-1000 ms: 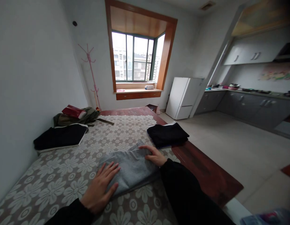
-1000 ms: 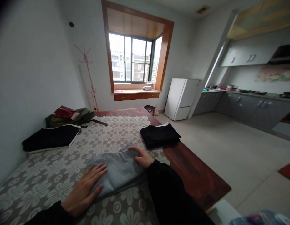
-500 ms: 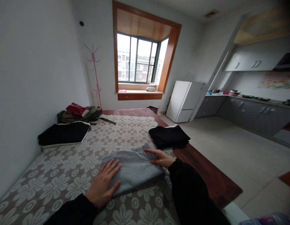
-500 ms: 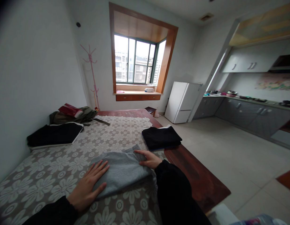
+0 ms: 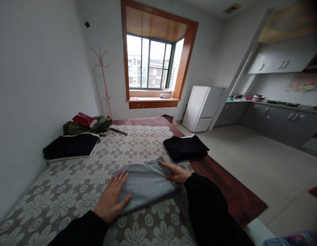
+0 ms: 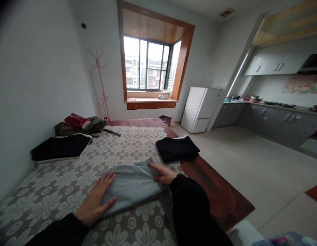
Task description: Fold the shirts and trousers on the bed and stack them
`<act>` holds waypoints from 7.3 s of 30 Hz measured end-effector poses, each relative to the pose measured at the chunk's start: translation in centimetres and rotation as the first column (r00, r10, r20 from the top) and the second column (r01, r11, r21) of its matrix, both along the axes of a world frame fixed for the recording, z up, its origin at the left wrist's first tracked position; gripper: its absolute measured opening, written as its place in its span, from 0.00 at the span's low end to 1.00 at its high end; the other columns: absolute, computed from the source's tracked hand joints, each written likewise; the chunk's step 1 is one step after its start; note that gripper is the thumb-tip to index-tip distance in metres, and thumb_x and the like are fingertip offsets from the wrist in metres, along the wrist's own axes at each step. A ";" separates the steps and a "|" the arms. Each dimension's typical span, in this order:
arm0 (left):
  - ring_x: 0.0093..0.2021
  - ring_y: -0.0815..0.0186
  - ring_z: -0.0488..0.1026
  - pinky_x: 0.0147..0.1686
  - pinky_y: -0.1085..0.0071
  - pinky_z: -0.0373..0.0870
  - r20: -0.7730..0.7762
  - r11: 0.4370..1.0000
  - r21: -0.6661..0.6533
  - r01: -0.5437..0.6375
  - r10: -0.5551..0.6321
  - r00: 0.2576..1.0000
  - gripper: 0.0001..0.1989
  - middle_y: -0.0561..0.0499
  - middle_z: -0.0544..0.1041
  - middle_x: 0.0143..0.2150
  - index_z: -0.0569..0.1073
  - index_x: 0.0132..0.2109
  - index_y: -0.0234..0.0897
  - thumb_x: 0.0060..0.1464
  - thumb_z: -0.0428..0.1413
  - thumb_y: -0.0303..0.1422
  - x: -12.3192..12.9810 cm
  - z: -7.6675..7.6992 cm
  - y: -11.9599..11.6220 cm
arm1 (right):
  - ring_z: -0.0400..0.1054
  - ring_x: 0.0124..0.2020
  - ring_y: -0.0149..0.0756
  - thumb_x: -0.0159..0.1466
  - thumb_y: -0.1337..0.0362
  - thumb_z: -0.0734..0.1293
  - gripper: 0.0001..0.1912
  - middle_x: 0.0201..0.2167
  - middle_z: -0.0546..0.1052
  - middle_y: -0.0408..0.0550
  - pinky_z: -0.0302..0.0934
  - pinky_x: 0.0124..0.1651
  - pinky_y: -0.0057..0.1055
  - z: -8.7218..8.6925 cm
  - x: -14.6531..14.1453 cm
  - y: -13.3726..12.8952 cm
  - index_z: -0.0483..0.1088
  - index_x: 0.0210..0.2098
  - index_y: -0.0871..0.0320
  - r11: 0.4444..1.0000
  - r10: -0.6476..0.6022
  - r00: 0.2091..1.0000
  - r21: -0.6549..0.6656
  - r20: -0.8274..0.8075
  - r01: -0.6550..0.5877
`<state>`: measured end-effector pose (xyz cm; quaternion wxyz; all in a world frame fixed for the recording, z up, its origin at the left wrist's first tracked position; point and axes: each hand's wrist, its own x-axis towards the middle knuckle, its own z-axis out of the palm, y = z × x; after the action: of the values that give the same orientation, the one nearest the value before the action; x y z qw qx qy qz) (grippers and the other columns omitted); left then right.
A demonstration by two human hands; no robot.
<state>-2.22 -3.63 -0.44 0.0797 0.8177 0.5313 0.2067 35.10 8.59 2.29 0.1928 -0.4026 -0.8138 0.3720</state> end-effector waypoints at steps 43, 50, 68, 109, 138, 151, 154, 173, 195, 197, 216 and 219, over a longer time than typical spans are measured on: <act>0.34 0.60 0.79 0.43 0.60 0.76 0.410 0.841 -0.248 -0.480 0.540 0.735 0.23 0.48 0.83 0.43 0.75 0.58 0.41 0.57 0.51 0.40 -3.5 3.2 1.2 | 0.59 0.67 0.50 0.62 0.56 0.68 0.29 0.66 0.65 0.56 0.55 0.68 0.52 -2.6 -6.6 -0.9 0.67 0.62 0.52 0.927 -0.233 0.956 0.257 -0.178 0.274; 0.51 0.55 0.78 0.52 0.56 0.76 0.406 0.868 -0.131 -0.479 0.488 0.773 0.24 0.43 0.74 0.63 0.72 0.61 0.40 0.59 0.50 0.38 -3.9 2.0 1.3 | 0.58 0.68 0.52 0.62 0.56 0.69 0.29 0.66 0.65 0.59 0.52 0.71 0.51 -2.7 -6.6 -1.3 0.69 0.62 0.55 0.934 -0.228 0.964 0.251 -0.134 0.255; 0.73 0.48 0.56 0.68 0.44 0.60 -0.211 0.990 0.037 -0.138 0.143 0.967 0.30 0.45 0.59 0.74 0.58 0.72 0.49 0.65 0.49 0.43 -1.8 1.3 1.1 | 0.42 0.75 0.57 0.69 0.47 0.62 0.32 0.73 0.57 0.46 0.33 0.74 0.61 0.6 -9.5 -2.3 0.58 0.71 0.45 0.907 0.002 0.965 0.407 0.261 -0.112; 0.74 0.42 0.51 0.65 0.33 0.59 -0.120 0.987 0.047 -0.155 0.160 0.980 0.32 0.48 0.59 0.74 0.61 0.70 0.52 0.63 0.49 0.53 -2.5 -0.6 1.5 | 0.71 0.35 0.41 0.45 0.52 0.79 0.38 0.34 0.74 0.40 0.67 0.38 0.39 -1.5 -7.8 0.3 0.60 0.50 0.49 0.878 -0.375 0.825 -0.447 -0.422 0.170; 0.71 0.49 0.60 0.68 0.43 0.59 -0.098 0.981 0.024 -0.191 0.193 0.976 0.28 0.44 0.65 0.71 0.70 0.66 0.43 0.63 0.49 0.46 -3.2 -1.3 1.7 | 0.65 0.63 0.52 0.52 0.71 0.68 0.46 0.63 0.71 0.57 0.59 0.66 0.43 23.0 10.5 14.7 0.58 0.70 0.61 0.820 -0.526 0.832 0.366 0.178 0.440; 0.72 0.49 0.59 0.67 0.43 0.59 -0.140 0.980 -0.006 -0.197 0.194 0.971 0.29 0.46 0.62 0.72 0.67 0.67 0.44 0.64 0.48 0.49 -3.4 -1.5 1.8 | 0.66 0.62 0.42 0.52 0.78 0.62 0.44 0.64 0.70 0.62 0.57 0.62 0.28 17.4 15.5 16.3 0.58 0.69 0.69 0.829 -0.523 0.800 0.392 0.293 0.399; 0.72 0.50 0.58 0.68 0.44 0.59 -0.149 0.981 0.002 -0.194 0.192 0.970 0.30 0.47 0.62 0.72 0.64 0.69 0.45 0.64 0.48 0.49 -3.5 -1.7 1.9 | 0.66 0.62 0.42 0.52 0.79 0.62 0.45 0.65 0.69 0.62 0.57 0.62 0.28 15.5 16.6 16.2 0.55 0.71 0.69 0.824 -0.532 0.793 0.397 0.298 0.403; 0.71 0.49 0.61 0.66 0.44 0.63 -0.156 0.984 0.081 -0.159 0.170 0.973 0.29 0.49 0.63 0.72 0.67 0.67 0.47 0.63 0.50 0.50 -4.2 -3.0 2.4 | 0.61 0.67 0.43 0.56 0.75 0.60 0.48 0.70 0.64 0.54 0.52 0.70 0.41 8.4 17.9 15.9 0.44 0.75 0.57 0.680 -0.696 0.669 0.539 0.262 0.496; 0.72 0.47 0.57 0.68 0.41 0.57 -0.097 0.980 -0.029 -0.195 0.191 0.977 0.30 0.44 0.63 0.72 0.68 0.67 0.41 0.63 0.49 0.48 -3.4 -1.8 2.1 | 0.33 0.76 0.59 0.69 0.45 0.54 0.39 0.77 0.41 0.46 0.36 0.71 0.63 1.3 3.2 13.8 0.40 0.75 0.47 0.875 -0.414 0.661 0.473 0.625 0.102; 0.73 0.47 0.56 0.69 0.40 0.55 -0.091 0.978 -0.058 -0.199 0.194 0.977 0.30 0.44 0.62 0.72 0.68 0.67 0.40 0.63 0.48 0.48 -3.2 -1.3 1.9 | 0.33 0.76 0.60 0.66 0.44 0.58 0.44 0.77 0.40 0.48 0.35 0.71 0.64 1.4 2.4 13.8 0.39 0.75 0.48 0.890 -0.421 0.641 0.430 0.642 0.154; 0.76 0.48 0.48 0.73 0.45 0.44 0.002 0.958 -0.194 -0.212 0.216 0.976 0.32 0.42 0.56 0.75 0.65 0.69 0.38 0.63 0.49 0.45 -2.3 1.6 0.6 | 0.41 0.73 0.69 0.59 0.60 0.68 0.38 0.72 0.55 0.67 0.31 0.68 0.70 2.0 -4.9 10.8 0.60 0.67 0.63 0.778 -0.587 0.663 0.551 0.465 0.302; 0.76 0.48 0.46 0.73 0.46 0.42 0.008 0.952 -0.214 -0.219 0.226 0.974 0.32 0.43 0.55 0.76 0.64 0.70 0.37 0.62 0.49 0.45 -2.3 1.7 0.5 | 0.56 0.67 0.61 0.62 0.62 0.66 0.24 0.64 0.67 0.68 0.44 0.68 0.59 4.0 -13.1 10.0 0.71 0.56 0.62 0.874 -0.378 0.879 0.425 0.290 0.235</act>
<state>-4.48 -3.18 1.22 0.1513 0.7360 0.6377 0.1695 22.00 18.57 6.24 0.1698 -0.5456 -0.8155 0.0914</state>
